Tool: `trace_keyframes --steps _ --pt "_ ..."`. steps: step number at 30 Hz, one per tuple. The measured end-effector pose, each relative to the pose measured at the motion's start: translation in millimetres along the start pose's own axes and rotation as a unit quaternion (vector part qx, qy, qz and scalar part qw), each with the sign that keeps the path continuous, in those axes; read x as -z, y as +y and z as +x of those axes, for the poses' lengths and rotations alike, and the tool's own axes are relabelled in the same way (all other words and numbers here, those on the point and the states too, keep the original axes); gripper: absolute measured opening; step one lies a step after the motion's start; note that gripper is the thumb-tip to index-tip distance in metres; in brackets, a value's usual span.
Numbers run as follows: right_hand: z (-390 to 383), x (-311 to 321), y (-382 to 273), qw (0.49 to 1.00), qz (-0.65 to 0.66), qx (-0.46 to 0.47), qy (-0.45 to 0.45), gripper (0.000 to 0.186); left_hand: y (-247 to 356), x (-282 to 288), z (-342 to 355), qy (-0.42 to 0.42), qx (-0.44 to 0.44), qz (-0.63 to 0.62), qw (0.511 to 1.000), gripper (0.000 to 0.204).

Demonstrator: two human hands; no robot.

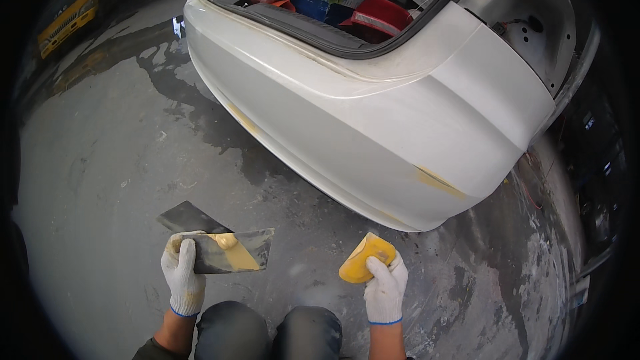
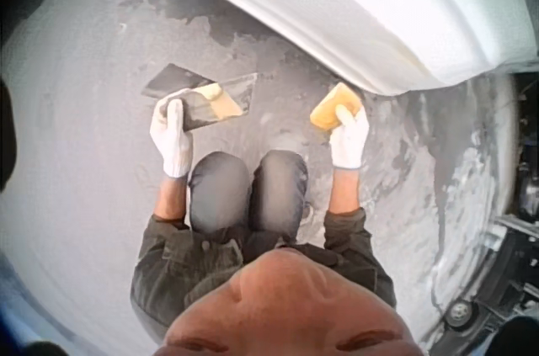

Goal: The person applies yellow body filler to the rear bumper of a white car using a metal spreader, then smooths and blends the filler with a yellow sanding block. The person works on multiple spots along the bumper edge and lower surface.

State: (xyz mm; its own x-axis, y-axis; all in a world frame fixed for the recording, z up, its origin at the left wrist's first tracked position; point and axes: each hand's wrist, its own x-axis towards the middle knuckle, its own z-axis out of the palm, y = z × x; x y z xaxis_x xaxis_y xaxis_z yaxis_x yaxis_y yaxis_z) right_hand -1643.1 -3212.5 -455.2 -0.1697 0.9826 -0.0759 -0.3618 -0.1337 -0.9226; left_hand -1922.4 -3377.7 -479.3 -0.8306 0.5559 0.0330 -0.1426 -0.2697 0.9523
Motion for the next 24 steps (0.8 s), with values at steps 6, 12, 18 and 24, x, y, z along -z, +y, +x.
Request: trace_keyframes --steps 6,12,18,24 --pt "5 -49 42 0.999 -0.022 -0.035 -0.032 0.033 -3 36 5 0.082 0.015 0.024 0.996 0.024" --pt "3 -130 54 0.953 -0.267 0.095 -0.113 0.033 1 52 44 0.137 0.029 0.046 0.989 0.022" --pt "11 -214 64 0.772 -0.426 0.384 -0.275 0.032 30 72 92 0.131 0.042 0.071 0.988 0.021" --pt "9 -295 59 0.643 -0.501 0.435 -0.384 0.036 66 87 130 0.115 0.068 0.051 0.990 0.019"
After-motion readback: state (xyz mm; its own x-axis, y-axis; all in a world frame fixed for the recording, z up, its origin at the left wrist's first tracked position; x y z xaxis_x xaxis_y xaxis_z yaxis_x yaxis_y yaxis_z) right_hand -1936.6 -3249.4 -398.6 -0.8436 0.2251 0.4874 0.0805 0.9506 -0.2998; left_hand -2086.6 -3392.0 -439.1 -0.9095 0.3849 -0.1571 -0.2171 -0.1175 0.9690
